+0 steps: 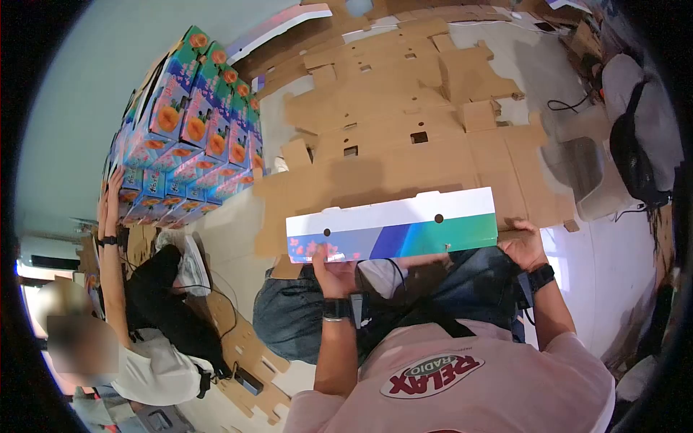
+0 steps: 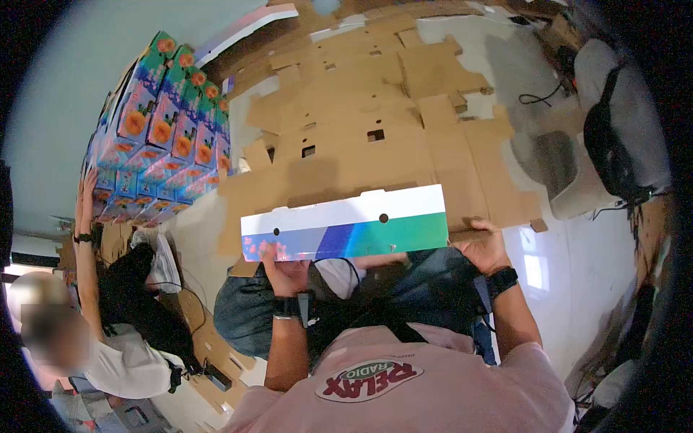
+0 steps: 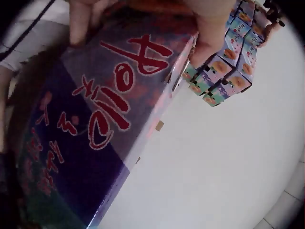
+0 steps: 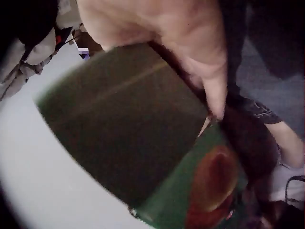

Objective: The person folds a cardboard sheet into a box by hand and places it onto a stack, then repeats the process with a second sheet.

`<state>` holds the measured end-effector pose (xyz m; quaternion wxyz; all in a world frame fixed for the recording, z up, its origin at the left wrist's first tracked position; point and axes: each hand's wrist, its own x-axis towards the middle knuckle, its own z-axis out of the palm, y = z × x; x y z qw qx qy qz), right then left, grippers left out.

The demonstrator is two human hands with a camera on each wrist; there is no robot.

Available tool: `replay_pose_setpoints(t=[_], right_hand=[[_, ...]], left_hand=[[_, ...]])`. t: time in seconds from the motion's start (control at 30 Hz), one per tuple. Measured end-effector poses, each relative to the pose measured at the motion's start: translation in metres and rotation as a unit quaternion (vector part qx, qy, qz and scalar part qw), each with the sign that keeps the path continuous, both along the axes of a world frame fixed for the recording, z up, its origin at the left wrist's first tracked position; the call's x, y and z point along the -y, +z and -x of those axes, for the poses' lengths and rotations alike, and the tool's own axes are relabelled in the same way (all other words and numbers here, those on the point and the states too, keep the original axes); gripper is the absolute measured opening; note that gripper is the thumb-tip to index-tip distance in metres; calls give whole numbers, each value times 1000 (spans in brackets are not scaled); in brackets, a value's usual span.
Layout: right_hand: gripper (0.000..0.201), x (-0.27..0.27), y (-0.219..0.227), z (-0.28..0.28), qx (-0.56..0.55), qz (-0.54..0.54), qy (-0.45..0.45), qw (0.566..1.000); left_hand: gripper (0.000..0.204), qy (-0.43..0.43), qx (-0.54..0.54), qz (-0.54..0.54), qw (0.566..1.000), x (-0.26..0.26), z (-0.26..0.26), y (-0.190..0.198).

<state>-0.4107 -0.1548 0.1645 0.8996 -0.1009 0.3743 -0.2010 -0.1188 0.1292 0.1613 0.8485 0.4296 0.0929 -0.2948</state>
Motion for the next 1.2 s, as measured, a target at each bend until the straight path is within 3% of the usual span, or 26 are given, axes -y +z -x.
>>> replay_pose_setpoints(t=[0.03,0.13,0.33,0.47,0.5,0.53,0.57,0.63,0.67,0.77,0.83,0.87,0.9,0.93,0.97,1.03,1.07,1.1,1.17,1.2], right_hand=[[33,7,-13,9,-8,53,32,998],[36,23,-18,8,-2,75,38,996],[31,48,3,1,34,114,32,992],[31,140,-27,-35,46,165,28,985],[31,176,-53,-43,77,265,39,960],[31,192,-47,-61,107,361,48,925],[31,203,-40,-72,110,364,51,924],[39,186,29,-115,20,255,-187,948],[49,220,1,-117,96,159,-140,973],[59,223,-95,-123,109,143,-153,972],[66,201,-159,-120,16,-45,-260,964],[67,212,-186,-116,-78,-84,-251,961],[67,204,-167,-126,-83,-90,-248,961],[63,183,-115,-145,-106,35,-258,960],[60,171,-89,-154,-125,161,-263,943],[53,177,-106,-147,-162,169,-248,940],[47,181,-116,-142,-196,178,-233,936],[47,184,-125,-137,-197,177,-233,936],[35,189,-142,-128,-332,208,-54,919],[35,186,-138,-131,-333,206,-54,918]], left_hand=[[49,6,6,-2,1000,4,1,6],[39,39,-4,-1,999,17,0,27],[41,42,52,46,997,45,-5,50],[43,-9,123,104,987,98,-47,72],[43,-5,125,109,986,111,-56,77],[45,-25,125,115,985,124,-64,83],[47,-44,125,118,984,136,-72,87],[53,-51,133,102,985,152,-92,55],[58,-79,83,54,992,159,-103,26],[70,-143,-2,-40,989,161,-101,-33],[75,-179,-40,-90,979,153,-96,-46],[77,-177,-55,-107,977,150,-96,-47],[80,-175,-73,-125,974,146,-97,-49],[77,-134,-159,-128,970,143,-103,-59],[77,-132,-166,-136,968,141,-106,-59],[88,-148,-68,-176,971,148,-117,-58],[73,-130,-70,-162,976,147,-125,-70],[73,-131,-71,-164,975,148,-127,-80],[55,-86,-34,-183,979,148,-124,-95],[55,-88,-35,-185,978,148,-124,-102]])
